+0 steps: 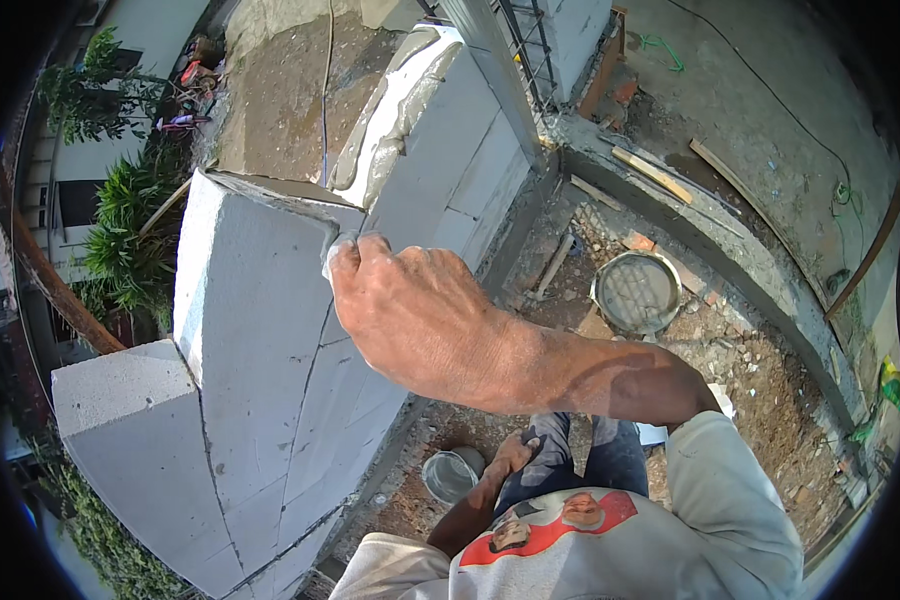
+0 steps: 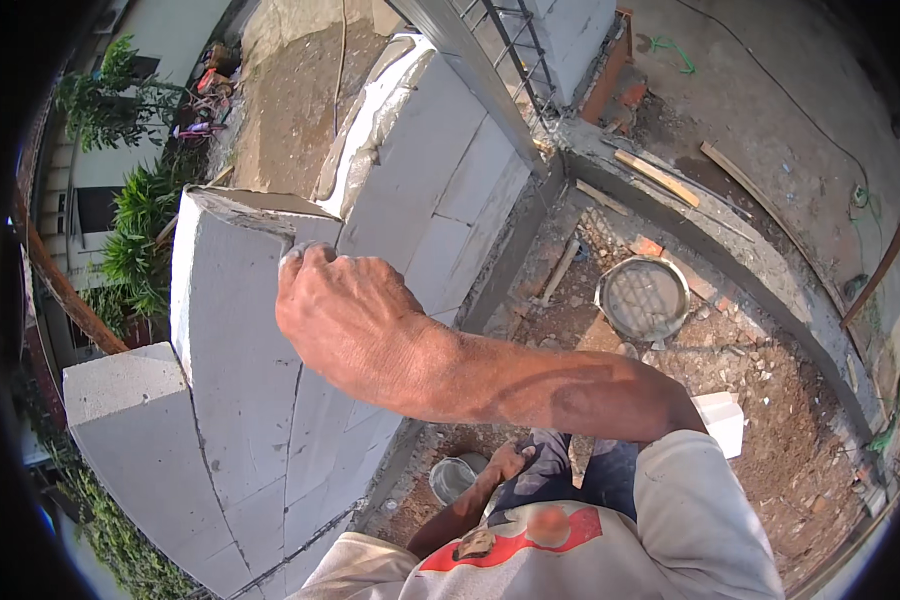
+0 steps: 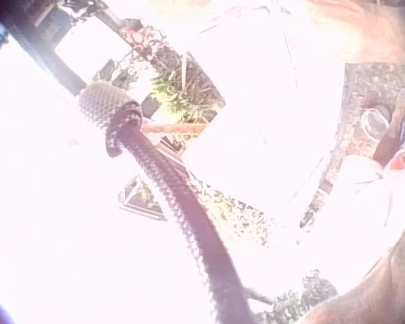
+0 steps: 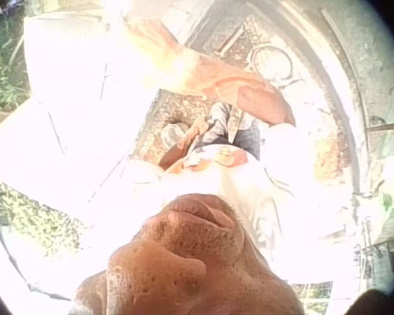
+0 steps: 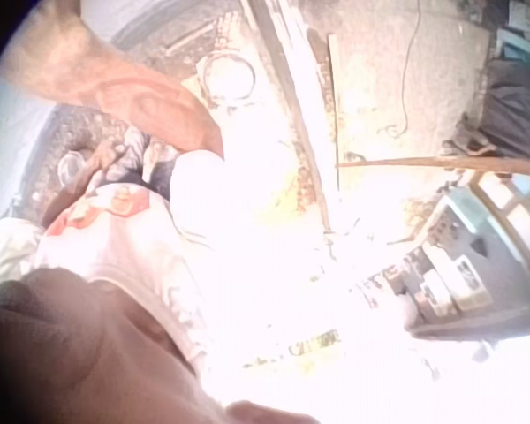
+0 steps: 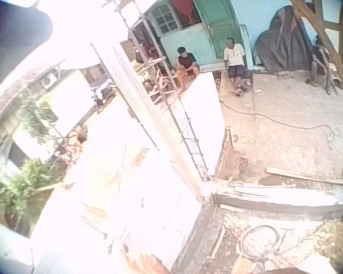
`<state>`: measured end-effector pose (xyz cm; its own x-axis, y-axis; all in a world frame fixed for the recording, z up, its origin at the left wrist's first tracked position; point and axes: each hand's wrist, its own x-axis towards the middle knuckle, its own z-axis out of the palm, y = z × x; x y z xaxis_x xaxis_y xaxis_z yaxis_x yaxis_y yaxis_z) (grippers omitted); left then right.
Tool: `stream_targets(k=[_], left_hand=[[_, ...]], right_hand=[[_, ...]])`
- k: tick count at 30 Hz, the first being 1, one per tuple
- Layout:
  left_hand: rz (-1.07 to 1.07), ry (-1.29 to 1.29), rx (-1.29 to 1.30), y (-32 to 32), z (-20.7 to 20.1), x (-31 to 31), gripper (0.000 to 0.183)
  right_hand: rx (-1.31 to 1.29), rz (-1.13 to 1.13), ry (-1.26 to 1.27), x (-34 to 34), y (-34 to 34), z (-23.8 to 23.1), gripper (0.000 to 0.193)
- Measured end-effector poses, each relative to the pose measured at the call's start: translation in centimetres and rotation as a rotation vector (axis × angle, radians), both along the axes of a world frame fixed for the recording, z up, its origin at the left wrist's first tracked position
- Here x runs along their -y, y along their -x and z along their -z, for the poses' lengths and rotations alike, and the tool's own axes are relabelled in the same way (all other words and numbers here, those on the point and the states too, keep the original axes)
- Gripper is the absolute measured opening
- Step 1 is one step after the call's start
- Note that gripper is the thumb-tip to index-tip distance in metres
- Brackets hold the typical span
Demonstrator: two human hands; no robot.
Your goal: The person applies mortar to a wall and places a white brick by hand. They use a trowel to spread the mortar and a hammer to tap the brick into place.
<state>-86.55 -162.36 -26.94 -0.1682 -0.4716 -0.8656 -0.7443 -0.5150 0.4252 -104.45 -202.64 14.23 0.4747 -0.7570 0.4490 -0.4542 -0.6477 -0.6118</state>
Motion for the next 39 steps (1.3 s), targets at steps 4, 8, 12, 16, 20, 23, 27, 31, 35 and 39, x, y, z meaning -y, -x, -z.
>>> stream_targets(k=[4,8,12,16,20,23,27,31,35,39], left_hand=[[0.043,-0.037,-0.091,1.0,-2.3,2.2,0.056],[0.171,0.010,-0.144,0.9,-0.4,1.8,0.064],[0.333,-0.073,-0.104,0.9,1.6,1.2,0.073],[0.532,-0.062,-0.098,0.7,4.6,0.8,0.081],[0.483,0.016,0.174,4.8,3.3,-0.2,0.093],[0.473,-0.088,0.331,9.5,2.3,1.0,0.108],[0.535,0.045,0.431,13.8,3.0,1.4,0.110],[0.642,0.081,0.568,15.0,4.8,1.5,0.104],[0.695,0.051,0.663,16.2,5.9,1.5,0.099],[0.753,0.060,0.689,16.8,6.5,1.0,0.094]], right_hand=[[0.149,-0.014,-0.144,-1.4,2.0,1.8,0.028],[0.089,0.094,-0.136,0.8,-0.1,4.4,0.031],[0.250,0.161,-0.038,-5.2,-3.6,9.3,0.019],[0.513,0.129,-0.458,-12.7,5.8,21.6,0.027],[0.584,0.470,-0.971,-24.0,13.7,40.0,0.049],[0.322,0.898,-1.145,-29.8,22.3,52.2,0.055],[0.089,1.103,-0.875,-32.9,34.5,66.6,0.039],[0.080,1.239,-0.939,-29.2,40.3,70.7,0.040],[0.001,0.969,-1.056,-26.0,44.0,72.8,0.047],[-0.130,0.863,-0.739,-24.9,46.1,78.5,0.051]])
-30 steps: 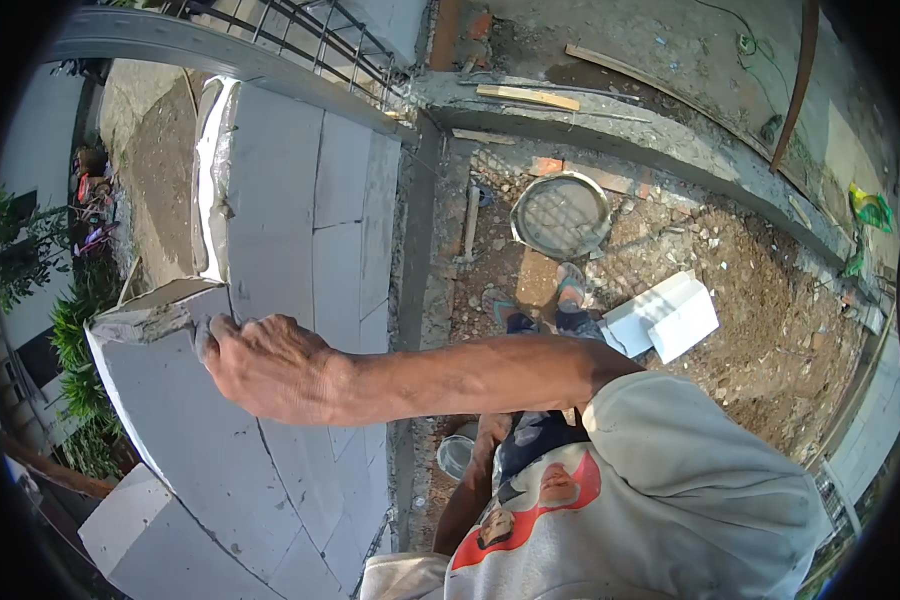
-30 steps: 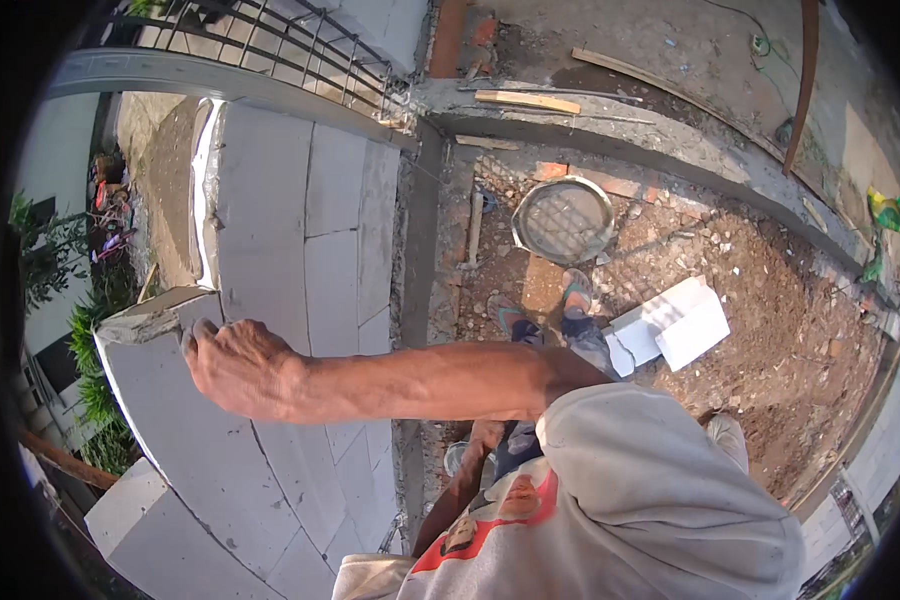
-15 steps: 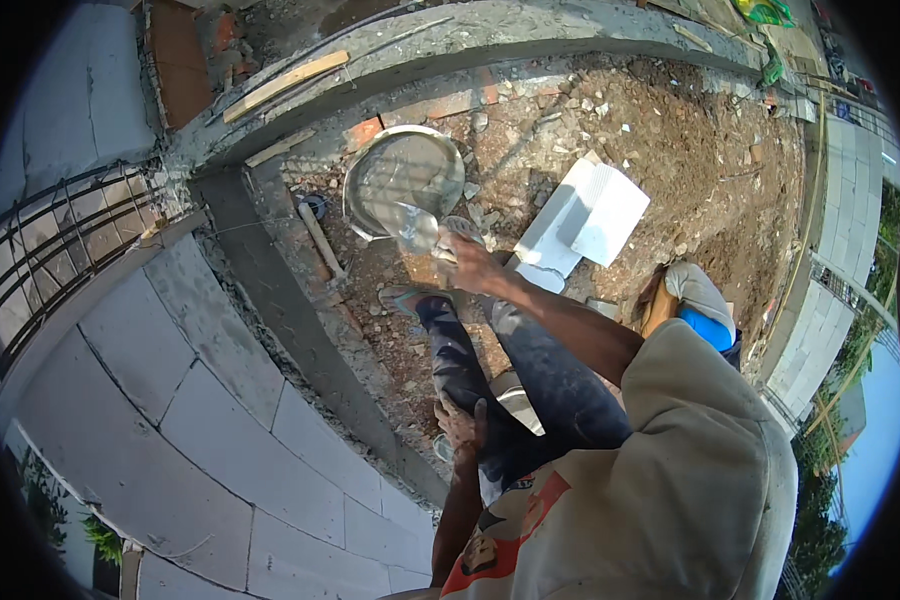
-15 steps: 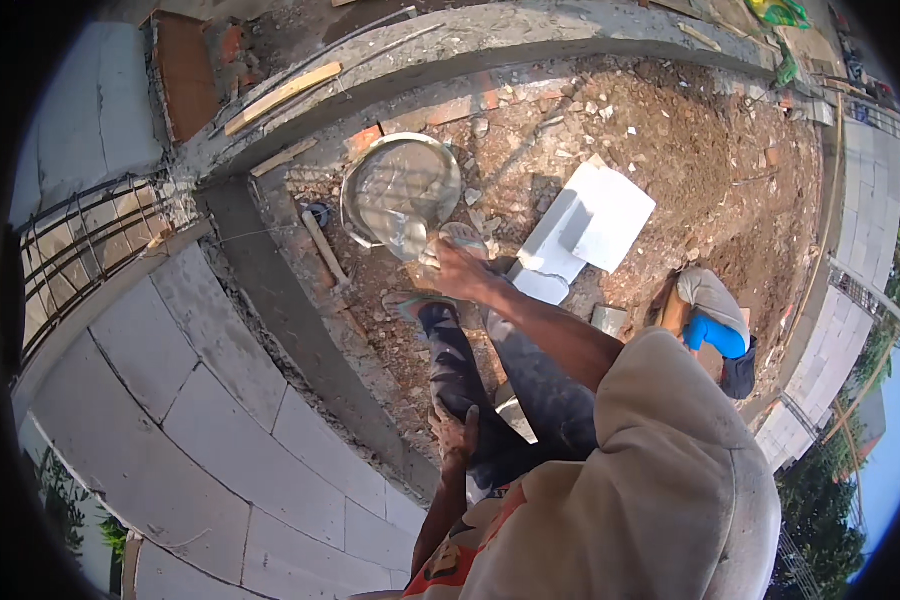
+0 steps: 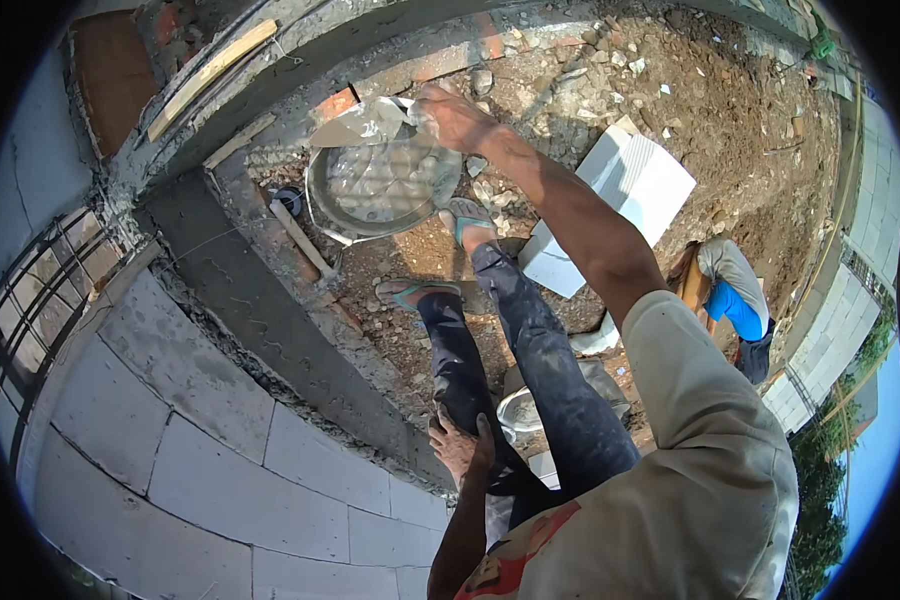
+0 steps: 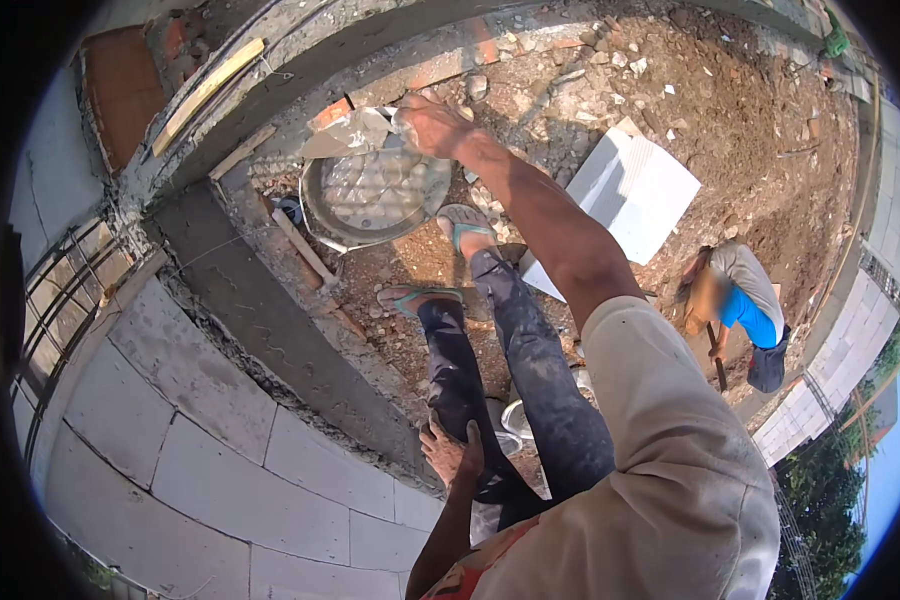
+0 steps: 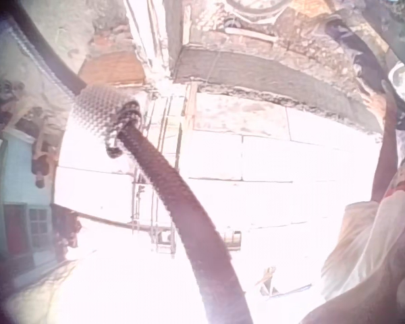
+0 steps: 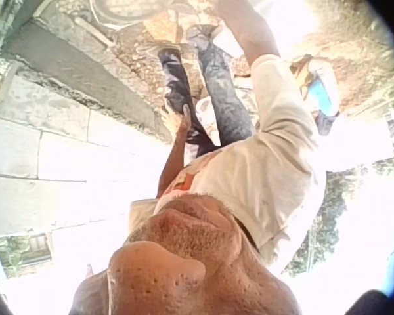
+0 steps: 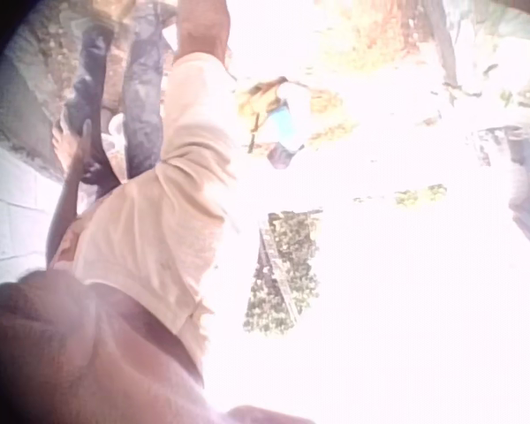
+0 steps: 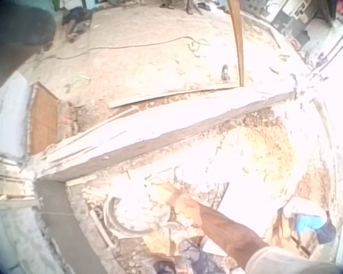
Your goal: The person applies mortar to a wall and places a white brick by hand. They use a trowel to spread the mortar and a hammer to tap the brick into place.
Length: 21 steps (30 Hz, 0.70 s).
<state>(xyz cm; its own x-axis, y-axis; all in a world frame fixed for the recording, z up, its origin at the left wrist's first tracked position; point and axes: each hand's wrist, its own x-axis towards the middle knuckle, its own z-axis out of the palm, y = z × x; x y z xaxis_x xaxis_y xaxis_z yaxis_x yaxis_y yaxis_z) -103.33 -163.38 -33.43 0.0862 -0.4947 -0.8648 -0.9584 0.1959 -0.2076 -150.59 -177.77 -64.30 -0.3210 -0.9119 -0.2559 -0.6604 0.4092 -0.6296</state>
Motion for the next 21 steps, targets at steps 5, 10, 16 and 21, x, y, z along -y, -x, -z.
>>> stream_targets(k=[5,10,16,21], left_hand=[[-0.015,-0.001,0.049,0.7,0.1,-0.3,0.092],[0.004,-0.004,0.013,0.9,0.3,-0.7,0.091],[0.013,0.023,-0.011,0.3,1.0,-0.4,0.090],[0.063,0.003,0.018,0.4,1.3,-0.5,0.086]], right_hand=[[-0.082,-0.025,-0.052,3.3,-0.6,0.7,0.041],[-0.248,-0.049,-0.127,3.2,-1.8,-0.2,0.043],[-0.220,0.017,-0.072,2.0,-1.7,-0.1,0.043],[-0.289,0.039,-0.078,1.5,-2.6,-1.3,0.037]])
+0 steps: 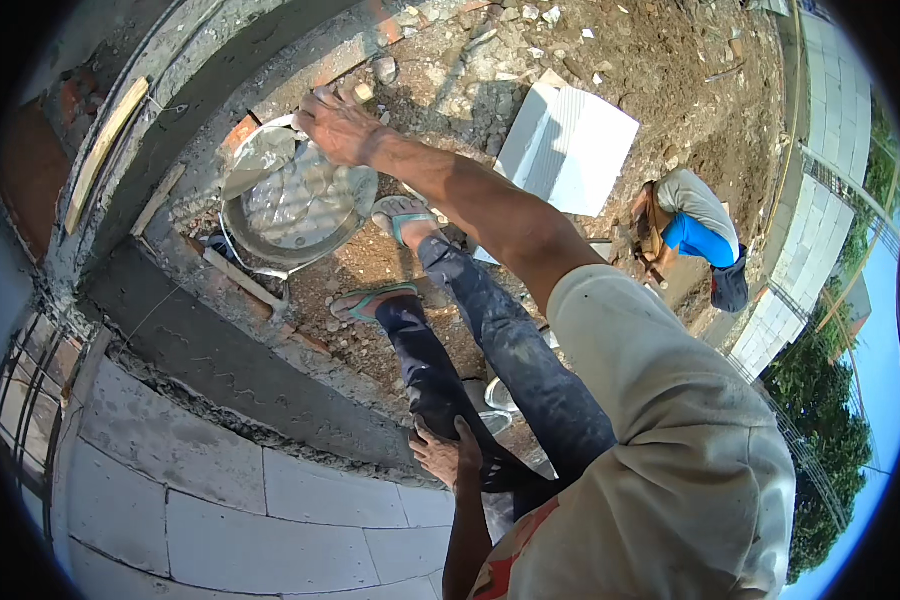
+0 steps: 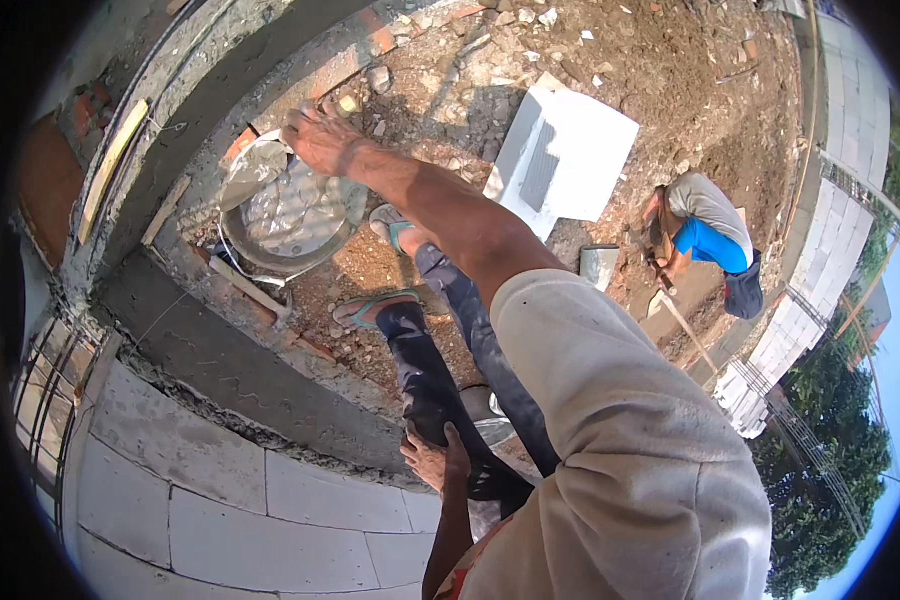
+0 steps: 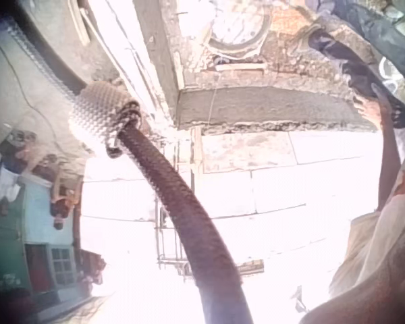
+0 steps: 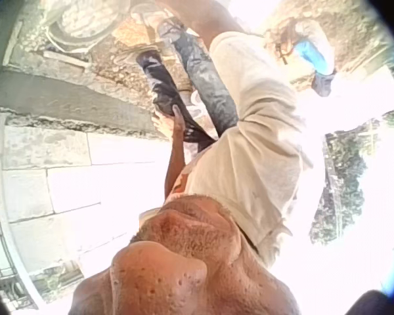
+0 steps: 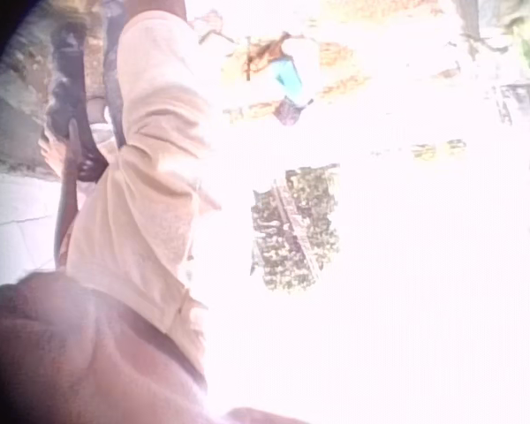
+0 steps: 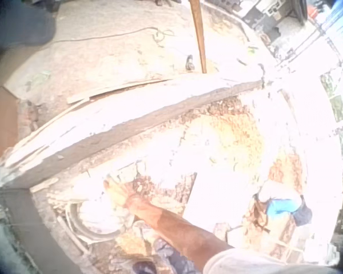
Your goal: The person applies mortar to a wall and places a white brick by hand. They use a trowel to spread the mortar and a hammer to tap the brick into place.
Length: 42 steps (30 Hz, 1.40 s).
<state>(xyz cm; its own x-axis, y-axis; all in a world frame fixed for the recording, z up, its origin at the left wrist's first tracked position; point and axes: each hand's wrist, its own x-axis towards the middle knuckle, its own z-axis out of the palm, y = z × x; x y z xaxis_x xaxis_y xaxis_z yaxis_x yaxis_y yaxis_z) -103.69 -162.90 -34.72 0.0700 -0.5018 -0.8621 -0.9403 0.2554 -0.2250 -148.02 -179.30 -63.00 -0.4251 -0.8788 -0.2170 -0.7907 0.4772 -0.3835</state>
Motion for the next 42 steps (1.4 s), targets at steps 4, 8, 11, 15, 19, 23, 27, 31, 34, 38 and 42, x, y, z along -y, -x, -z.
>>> stream_targets(k=[4,8,11,15,19,23,27,31,34,38,42], left_hand=[[0.001,-0.012,0.019,-0.2,-0.3,0.0,0.088],[-0.013,0.005,0.066,-0.4,-0.3,0.4,0.087],[0.020,0.006,0.036,-0.2,-0.2,1.0,0.086],[0.083,-0.017,-0.001,-0.3,0.3,1.5,0.087],[0.059,0.025,0.043,-1.2,0.3,0.9,0.086],[0.093,0.024,0.035,-1.3,0.3,0.7,0.085],[0.133,0.028,-0.009,-1.1,0.6,1.2,0.083],[0.153,0.056,-0.036,-1.3,0.1,1.9,0.080],[0.173,0.040,-0.029,-0.4,0.6,2.2,0.079],[0.250,0.061,-0.035,-0.7,0.2,2.6,0.078],[0.299,0.048,-0.036,-1.2,0.6,2.9,0.080]], right_hand=[[-0.037,-0.030,0.010,0.4,-0.1,0.9,0.030],[-0.066,-0.139,0.010,1.7,-0.9,1.0,0.026],[-0.071,-0.112,-0.004,1.2,-0.2,0.2,0.028],[-0.139,-0.062,0.017,-1.7,2.1,-0.9,0.033],[-0.154,0.079,0.180,-3.5,-0.3,-3.4,0.040],[-0.006,0.528,0.013,-18.6,-2.5,-5.0,0.052],[-0.092,1.048,-0.258,-38.9,-0.7,-3.4,0.088],[0.246,1.234,0.326,-48.3,3.7,-4.9,0.103],[0.259,1.562,-0.291,-52.9,6.3,-2.5,0.089],[0.341,1.481,-0.042,-52.6,5.7,0.1,0.042],[0.042,1.399,-0.181,-51.9,4.0,-0.1,0.040]])
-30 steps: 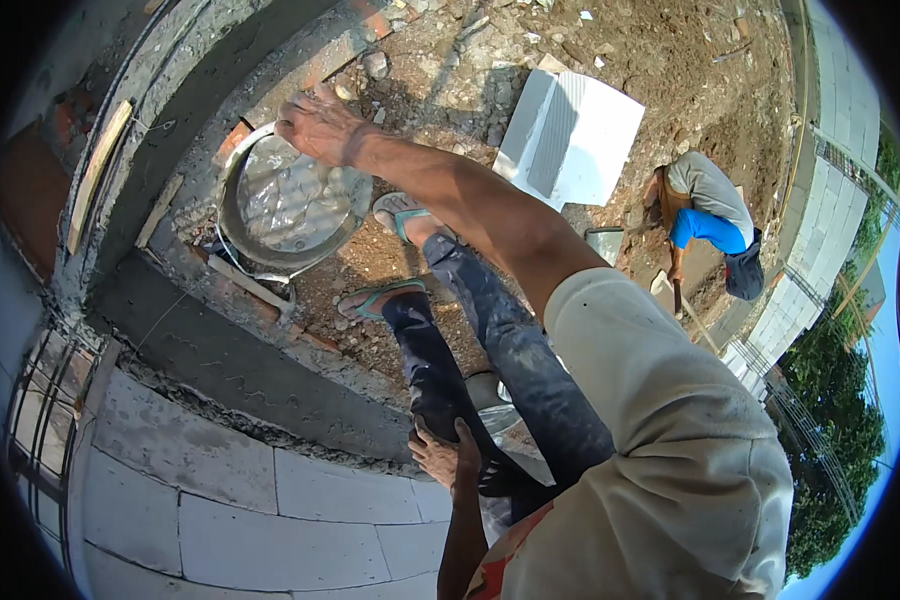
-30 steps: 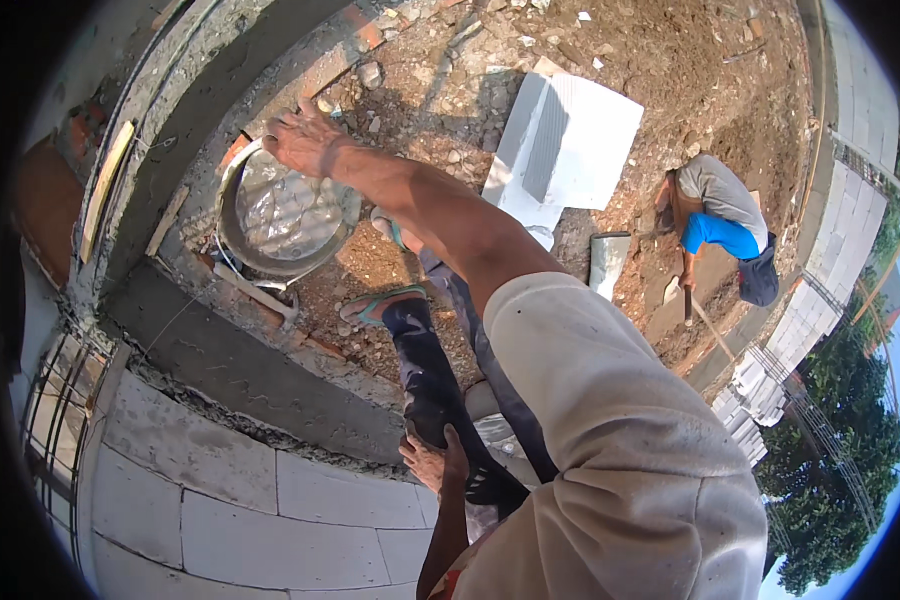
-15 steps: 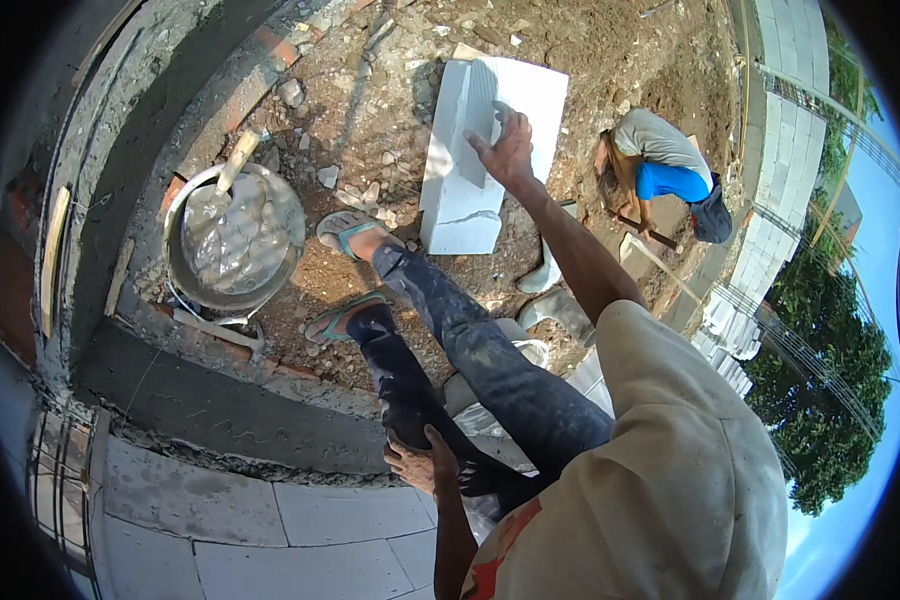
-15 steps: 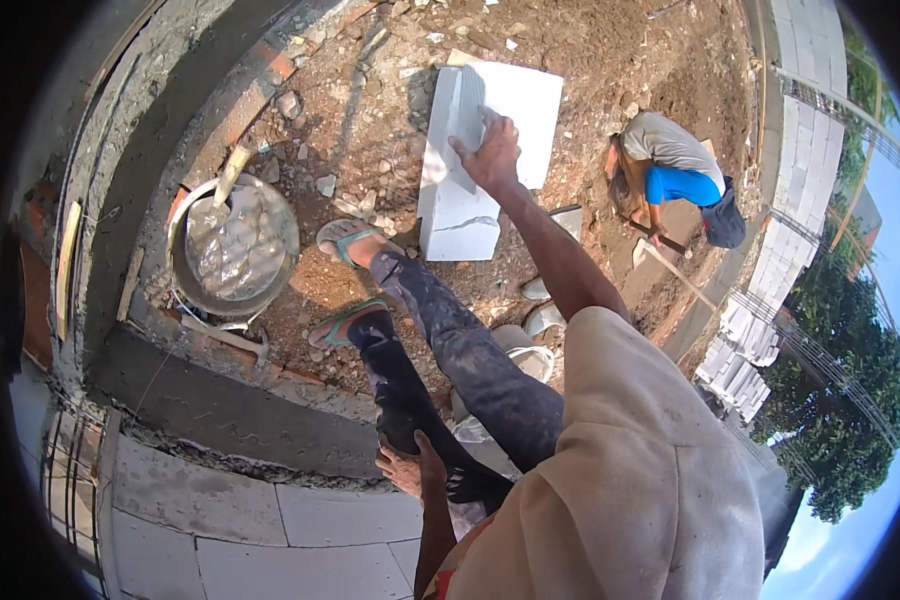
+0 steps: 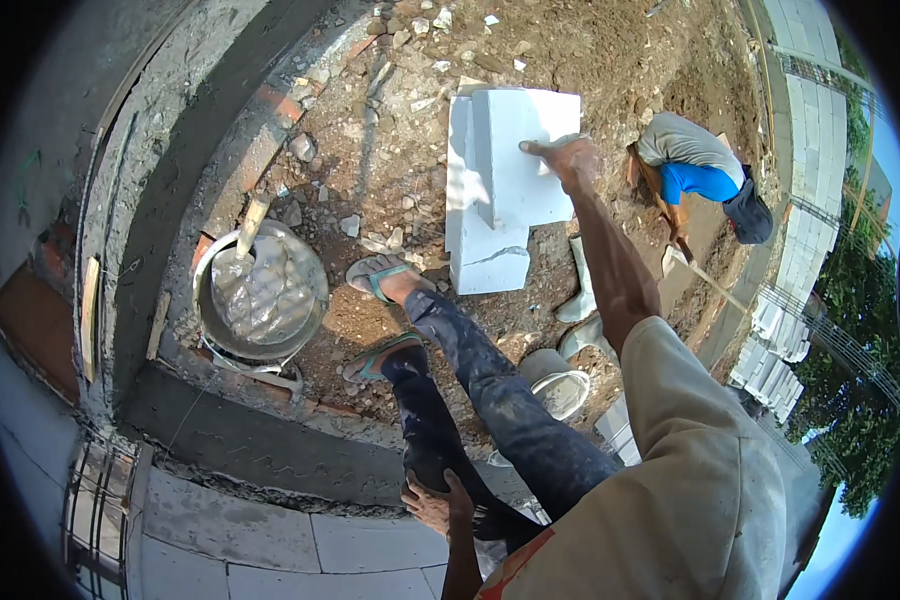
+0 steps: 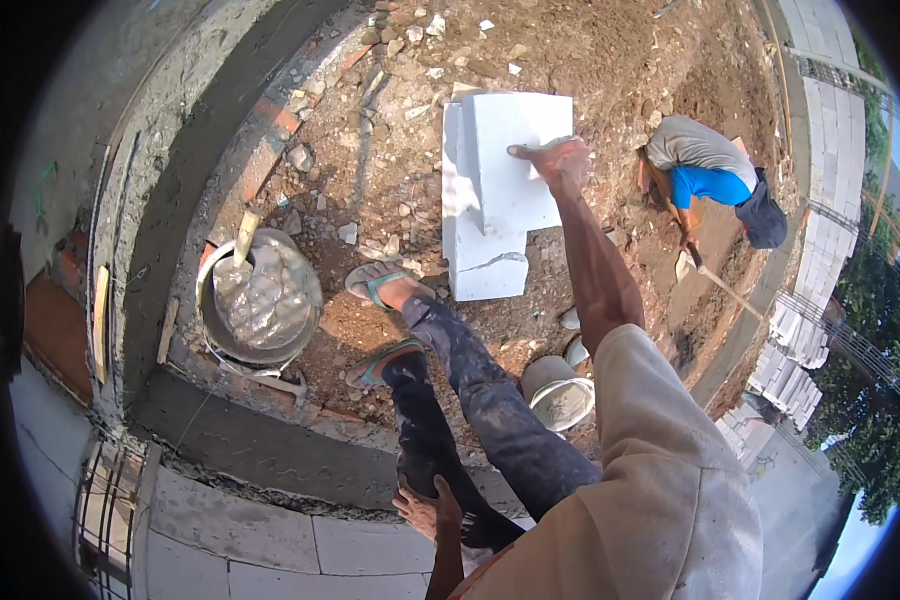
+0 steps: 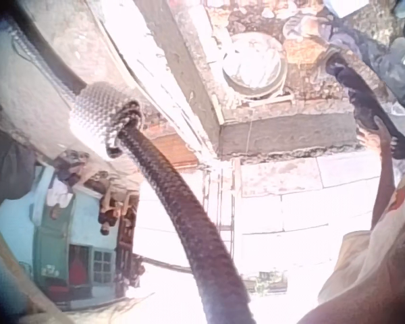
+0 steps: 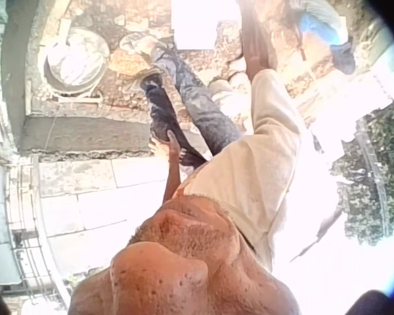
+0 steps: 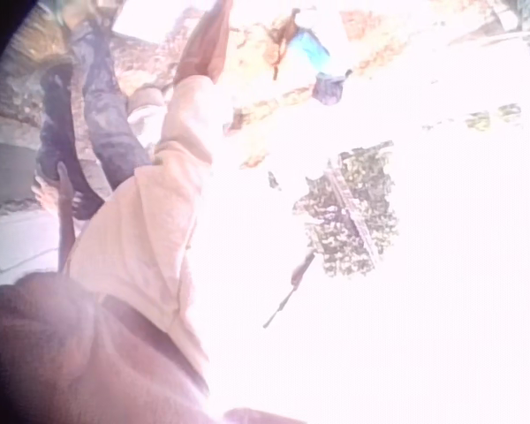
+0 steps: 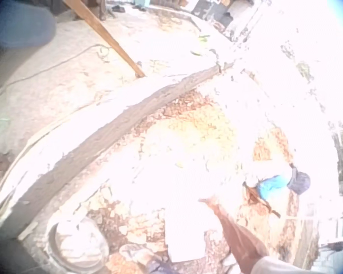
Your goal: The person applies mortar to a wall and places a white brick by hand. They use a trowel to spread the mortar and a hammer to tap the brick into place.
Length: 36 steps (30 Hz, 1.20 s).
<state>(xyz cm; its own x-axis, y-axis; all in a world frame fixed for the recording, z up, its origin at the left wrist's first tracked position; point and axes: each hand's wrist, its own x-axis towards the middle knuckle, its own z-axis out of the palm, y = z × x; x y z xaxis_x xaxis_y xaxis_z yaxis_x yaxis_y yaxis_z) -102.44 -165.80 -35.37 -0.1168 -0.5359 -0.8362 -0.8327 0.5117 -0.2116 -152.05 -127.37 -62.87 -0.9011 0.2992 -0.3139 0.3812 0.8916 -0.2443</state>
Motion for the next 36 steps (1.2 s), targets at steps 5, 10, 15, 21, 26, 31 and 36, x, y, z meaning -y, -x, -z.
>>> stream_targets(k=[5,10,15,21,26,31,36], left_hand=[[0.014,0.016,0.022,0.8,-0.1,0.5,0.079],[0.038,0.001,0.002,2.6,-0.6,1.1,0.081],[-0.018,0.006,-0.054,2.1,-1.4,1.7,0.084],[-0.182,0.019,-0.244,-1.8,-0.7,2.7,0.081],[-0.733,-0.207,-0.904,0.4,-2.4,6.4,0.063],[-1.770,-0.450,-0.795,-1.8,-4.8,8.9,0.091],[-2.115,-0.310,-1.527,-5.0,-11.5,9.6,0.082]], right_hand=[[-0.038,0.112,-0.057,5.8,-2.2,-6.9,0.106],[-0.361,0.158,0.623,6.4,-2.4,-8.8,0.091],[-0.044,0.100,0.571,12.0,-2.8,-10.6,0.073],[0.009,-0.008,0.599,21.3,-9.1,-18.2,0.058],[0.338,-0.240,1.062,28.5,-17.8,-29.4,0.083],[0.620,-0.700,0.943,41.0,-25.1,-44.2,0.071],[0.435,-1.168,0.402,46.7,-37.6,-54.8,0.109]])
